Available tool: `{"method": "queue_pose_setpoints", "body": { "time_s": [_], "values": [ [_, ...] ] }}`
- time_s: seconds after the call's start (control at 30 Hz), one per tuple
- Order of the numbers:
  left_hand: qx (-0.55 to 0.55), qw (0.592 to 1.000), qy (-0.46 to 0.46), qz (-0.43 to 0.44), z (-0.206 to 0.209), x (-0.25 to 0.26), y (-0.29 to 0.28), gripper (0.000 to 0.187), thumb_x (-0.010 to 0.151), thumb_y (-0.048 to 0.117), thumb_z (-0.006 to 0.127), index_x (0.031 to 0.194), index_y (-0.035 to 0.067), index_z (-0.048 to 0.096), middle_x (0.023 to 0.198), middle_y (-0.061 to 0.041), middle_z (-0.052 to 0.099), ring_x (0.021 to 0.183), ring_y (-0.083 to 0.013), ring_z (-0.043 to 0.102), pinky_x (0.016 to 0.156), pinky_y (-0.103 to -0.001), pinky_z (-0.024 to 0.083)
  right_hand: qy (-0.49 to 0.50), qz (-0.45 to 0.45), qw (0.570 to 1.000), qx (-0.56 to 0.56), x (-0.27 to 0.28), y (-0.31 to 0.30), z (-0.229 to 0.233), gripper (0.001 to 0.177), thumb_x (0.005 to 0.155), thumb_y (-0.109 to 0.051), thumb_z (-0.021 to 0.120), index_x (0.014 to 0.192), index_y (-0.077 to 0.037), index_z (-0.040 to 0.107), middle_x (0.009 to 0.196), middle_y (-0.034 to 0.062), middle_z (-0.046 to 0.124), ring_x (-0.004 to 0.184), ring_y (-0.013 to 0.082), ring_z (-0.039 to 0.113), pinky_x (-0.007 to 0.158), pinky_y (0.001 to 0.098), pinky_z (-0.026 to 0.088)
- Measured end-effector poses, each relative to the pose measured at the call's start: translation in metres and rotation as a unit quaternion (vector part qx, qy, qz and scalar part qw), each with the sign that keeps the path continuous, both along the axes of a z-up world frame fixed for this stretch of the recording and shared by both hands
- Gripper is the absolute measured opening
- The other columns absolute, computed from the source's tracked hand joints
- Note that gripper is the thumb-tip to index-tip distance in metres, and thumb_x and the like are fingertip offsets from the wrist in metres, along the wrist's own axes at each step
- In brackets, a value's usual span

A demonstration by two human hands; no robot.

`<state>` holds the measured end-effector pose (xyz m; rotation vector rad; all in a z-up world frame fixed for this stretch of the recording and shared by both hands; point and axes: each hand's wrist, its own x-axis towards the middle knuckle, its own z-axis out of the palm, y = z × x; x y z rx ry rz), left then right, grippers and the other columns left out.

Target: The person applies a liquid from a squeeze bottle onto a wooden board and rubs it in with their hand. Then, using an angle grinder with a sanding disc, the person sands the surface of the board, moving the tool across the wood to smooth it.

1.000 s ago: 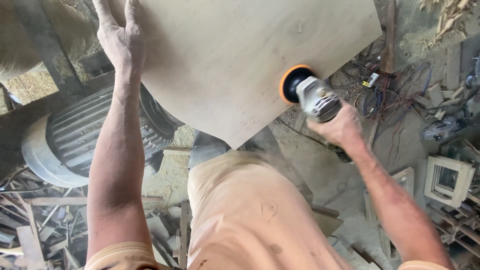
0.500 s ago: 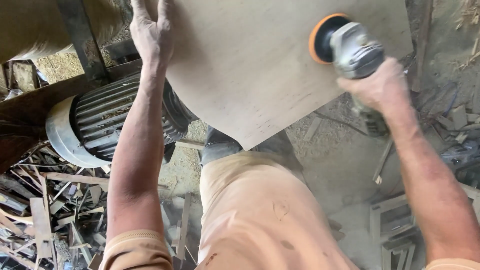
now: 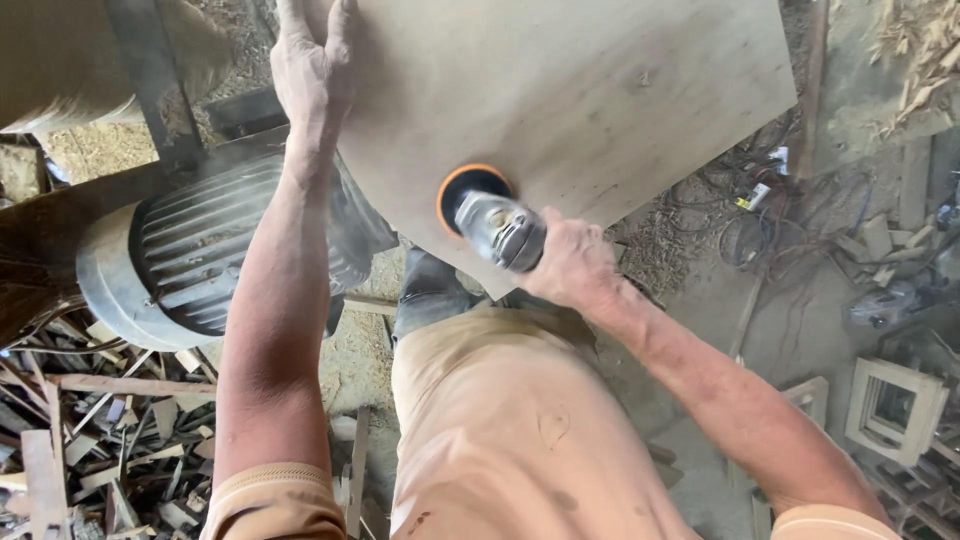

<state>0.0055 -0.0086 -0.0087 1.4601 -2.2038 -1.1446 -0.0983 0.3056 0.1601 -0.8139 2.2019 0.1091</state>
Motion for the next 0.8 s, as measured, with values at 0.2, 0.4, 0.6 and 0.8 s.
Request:
{"method": "queue_pose_setpoints", "body": {
  "time_s": [0.2,0.4,0.6,0.8],
  "values": [
    [-0.007,1.0,0.008,0.007,0.02,-0.001,0.006,0.074,0.108,0.077,0.043,0.164,0.031,0.027,0.057,0.005,0.042,0.05,-0.0104,0.044,0.061,-0.036,0.049,-0.048,-0.175,0.98,0.082,-0.103,-0.023,0.049,0.078,0.075,-0.018,0.091,0.139,-0.002,0.051,0.106,0.0145,0.07,0.059,0.0178,0.069,0.047,0.0272,0.06],
    [-0.038,0.999,0.007,0.026,0.014,-0.006,0.008,0.06,0.101,0.08,0.041,0.147,0.042,0.038,0.107,-0.01,0.082,0.089,-0.0257,0.076,0.074,-0.045,0.056,0.014,-0.255,0.967,0.021,-0.217,0.019,0.027,0.044,0.083,-0.019,0.084,0.119,-0.002,0.066,0.094,0.0139,0.072,0.065,0.021,0.068,0.056,0.0348,0.057],
    [-0.086,0.855,-0.493,-0.133,0.125,-0.058,0.064,0.08,0.102,0.07,0.002,0.171,0.03,0.005,0.166,-0.018,0.0,0.159,-0.0433,0.005,0.129,-0.065,0.007,0.033,-0.348,0.935,-0.055,-0.23,0.047,0.047,0.037,0.081,-0.029,0.073,0.109,-0.006,0.07,0.081,0.0053,0.07,0.062,0.0197,0.064,0.05,0.0366,0.053],
    [-0.477,0.772,-0.155,-0.39,0.121,-0.062,0.257,0.047,0.093,0.011,0.05,0.137,-0.003,0.046,0.129,-0.024,0.05,0.12,-0.0371,0.051,0.079,-0.049,0.058,0.019,-0.511,0.801,-0.31,-0.19,0.111,0.024,0.023,0.073,-0.016,0.087,0.08,-0.017,0.065,0.078,-0.0058,0.061,0.061,0.0081,0.066,0.052,0.0227,0.055]
  ]
}}
